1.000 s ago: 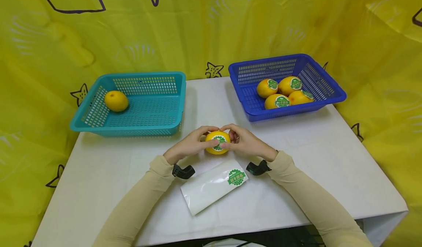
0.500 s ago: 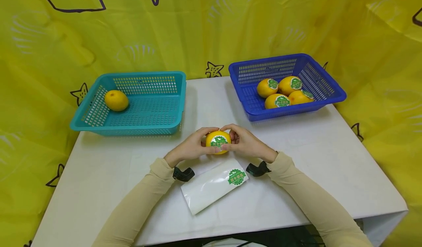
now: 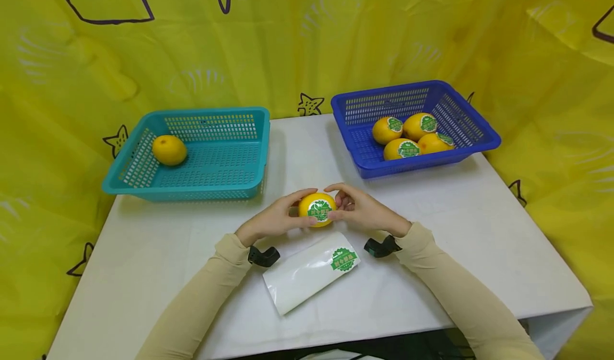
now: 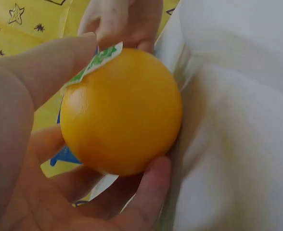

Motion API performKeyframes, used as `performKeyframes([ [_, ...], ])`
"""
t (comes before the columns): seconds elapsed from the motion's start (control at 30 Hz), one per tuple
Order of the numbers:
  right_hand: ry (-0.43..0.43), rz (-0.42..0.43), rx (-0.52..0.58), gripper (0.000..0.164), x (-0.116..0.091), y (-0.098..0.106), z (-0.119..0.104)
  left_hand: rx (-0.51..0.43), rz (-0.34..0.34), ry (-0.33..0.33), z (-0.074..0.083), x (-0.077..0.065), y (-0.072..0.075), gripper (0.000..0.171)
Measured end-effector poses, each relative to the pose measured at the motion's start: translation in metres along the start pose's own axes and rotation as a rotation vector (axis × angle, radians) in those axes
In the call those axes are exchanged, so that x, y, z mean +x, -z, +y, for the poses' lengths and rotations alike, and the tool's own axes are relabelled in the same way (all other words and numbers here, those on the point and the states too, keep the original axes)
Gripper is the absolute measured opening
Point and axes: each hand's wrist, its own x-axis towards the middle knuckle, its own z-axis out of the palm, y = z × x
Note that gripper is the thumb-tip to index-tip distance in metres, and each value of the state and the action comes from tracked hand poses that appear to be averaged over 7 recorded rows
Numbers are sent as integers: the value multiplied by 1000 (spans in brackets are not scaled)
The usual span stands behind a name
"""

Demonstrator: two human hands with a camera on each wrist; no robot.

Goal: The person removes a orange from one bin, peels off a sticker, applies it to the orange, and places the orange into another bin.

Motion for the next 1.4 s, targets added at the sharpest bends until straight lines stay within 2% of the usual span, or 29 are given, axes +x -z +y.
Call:
performKeyframes([
  [0.17,26,116,21,44,-21,34,-8,-90,-65,-17,-3,0,4,79],
  [0.4,34,357,101,33,-68,100,-18,-36,-46,-34,-1,0,3,78],
  [0.67,42,606,210,28,-105,156,-4,7,-17,-42,5,0,3,76],
  [0.87,33,834,397,33,-118,187,11,-14,11,-114,23,8,9,70],
  [1.0,-68,965,411,47,-122,203,21,-24,67,-168,43,20,15,68],
  [1.07,-141,986,394,58,-122,208,28,-24,102,-174,53,29,18,67],
  [1.17,-237,956,387,74,-119,215,39,-53,142,-157,70,46,20,67],
  [1.27,-266,893,470,87,-114,218,51,-70,169,-155,84,69,20,67],
  [1.4,-287,844,525,91,-107,220,58,-47,197,-112,98,106,21,71],
])
